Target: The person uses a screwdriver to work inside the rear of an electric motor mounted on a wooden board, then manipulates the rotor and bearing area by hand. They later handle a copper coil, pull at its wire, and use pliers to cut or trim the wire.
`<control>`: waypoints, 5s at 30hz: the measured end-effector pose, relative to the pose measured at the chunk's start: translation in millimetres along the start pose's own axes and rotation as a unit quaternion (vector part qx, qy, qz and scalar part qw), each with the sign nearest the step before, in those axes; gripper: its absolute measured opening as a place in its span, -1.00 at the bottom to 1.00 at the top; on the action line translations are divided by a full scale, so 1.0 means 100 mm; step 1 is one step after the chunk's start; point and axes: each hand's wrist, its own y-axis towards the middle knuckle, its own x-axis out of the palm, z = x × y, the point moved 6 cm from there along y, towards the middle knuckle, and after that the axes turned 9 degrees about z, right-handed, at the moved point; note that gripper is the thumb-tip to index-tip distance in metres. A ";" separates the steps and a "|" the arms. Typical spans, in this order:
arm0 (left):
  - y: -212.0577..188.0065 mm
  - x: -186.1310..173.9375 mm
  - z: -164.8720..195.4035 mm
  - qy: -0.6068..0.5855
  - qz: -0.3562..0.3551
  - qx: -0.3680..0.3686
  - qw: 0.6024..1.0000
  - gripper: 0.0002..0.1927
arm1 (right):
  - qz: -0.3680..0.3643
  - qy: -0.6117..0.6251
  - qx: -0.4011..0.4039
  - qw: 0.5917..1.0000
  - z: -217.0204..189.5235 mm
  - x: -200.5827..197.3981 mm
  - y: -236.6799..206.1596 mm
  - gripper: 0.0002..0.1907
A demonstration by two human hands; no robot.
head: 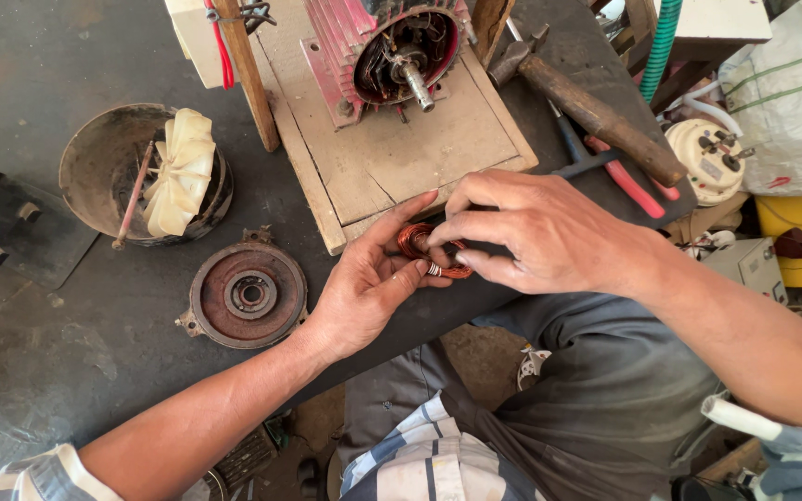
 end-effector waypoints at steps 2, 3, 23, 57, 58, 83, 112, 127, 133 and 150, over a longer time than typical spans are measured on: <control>0.00 0.00 0.00 0.004 0.008 -0.006 1.000 -0.34 | 0.001 -0.002 -0.006 1.000 0.01 0.01 0.01 -0.71; 0.00 0.00 0.01 0.009 0.010 -0.002 1.000 -0.34 | 0.002 0.004 -0.006 1.000 0.01 0.01 0.01 -0.72; -0.05 0.01 0.00 0.052 0.042 0.002 0.998 -0.33 | 0.023 -0.069 -0.033 0.997 -0.15 0.03 0.03 -0.71; -0.03 -0.05 -0.07 0.017 0.065 -0.009 0.998 -0.35 | -0.021 0.072 -0.002 0.997 0.14 -0.04 -0.01 -0.79; -0.03 -0.05 -0.07 0.025 0.065 -0.012 0.997 -0.35 | -0.015 0.043 -0.013 0.999 0.12 -0.06 -0.01 -0.80; -0.03 -0.04 -0.03 0.026 0.060 -0.009 0.998 -0.41 | -0.048 0.040 0.030 0.998 0.17 0.15 -0.02 -0.85; -0.05 -0.06 -0.03 0.004 0.079 -0.020 0.997 -0.38 | -0.040 -0.016 -0.037 0.998 -0.07 0.01 -0.05 -0.70; -0.05 -0.06 -0.04 -0.016 0.076 -0.005 0.997 -0.38 | -0.074 0.074 0.011 0.994 0.16 -0.03 -0.11 -0.82; -0.05 -0.06 -0.05 -0.034 0.063 -0.014 0.997 -0.38 | -0.067 0.162 0.058 0.983 0.29 -0.10 -0.17 -0.79; -0.05 -0.04 0.01 0.001 0.037 -0.037 0.999 -0.43 | -0.019 0.490 0.261 0.832 0.49 0.23 -0.23 -0.87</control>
